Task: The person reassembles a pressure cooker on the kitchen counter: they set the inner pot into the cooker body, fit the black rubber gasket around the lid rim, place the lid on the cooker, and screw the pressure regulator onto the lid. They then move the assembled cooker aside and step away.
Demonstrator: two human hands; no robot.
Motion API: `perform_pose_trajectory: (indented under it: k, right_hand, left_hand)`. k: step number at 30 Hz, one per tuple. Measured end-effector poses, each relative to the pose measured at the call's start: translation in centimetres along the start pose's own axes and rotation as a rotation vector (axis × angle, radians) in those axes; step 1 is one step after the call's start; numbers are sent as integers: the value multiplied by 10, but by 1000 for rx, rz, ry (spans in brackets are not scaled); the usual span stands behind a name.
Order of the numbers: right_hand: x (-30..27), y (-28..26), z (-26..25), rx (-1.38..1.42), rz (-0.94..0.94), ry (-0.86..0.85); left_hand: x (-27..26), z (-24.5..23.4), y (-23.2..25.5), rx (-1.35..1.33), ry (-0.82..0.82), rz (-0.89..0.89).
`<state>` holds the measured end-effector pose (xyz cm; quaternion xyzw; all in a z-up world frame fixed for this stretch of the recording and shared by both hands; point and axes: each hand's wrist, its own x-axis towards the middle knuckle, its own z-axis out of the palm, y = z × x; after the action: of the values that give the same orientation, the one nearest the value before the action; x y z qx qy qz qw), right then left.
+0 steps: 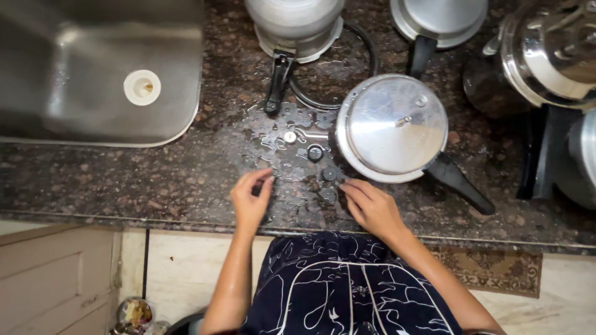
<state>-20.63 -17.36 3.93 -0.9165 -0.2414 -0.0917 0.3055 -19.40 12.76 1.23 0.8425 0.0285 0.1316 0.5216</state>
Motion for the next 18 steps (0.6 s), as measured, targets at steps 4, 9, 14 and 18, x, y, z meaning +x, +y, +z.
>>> perform_pose_trajectory:
  k: [4,9,14,18]
  right_hand:
    - [19,-5,14,59,131,-132]
    - [28,-4,15,101,131,-180]
    - [20,-6,12,86,158,-121]
    - [15,-9,8,32,140,-30]
  left_hand:
    - [-10,9,2,-79,-47,-83]
    - [13,17,9,-44,-121,-29]
    - [42,31,11,102,-78,212]
    - [60,48,6,185,-92,249]
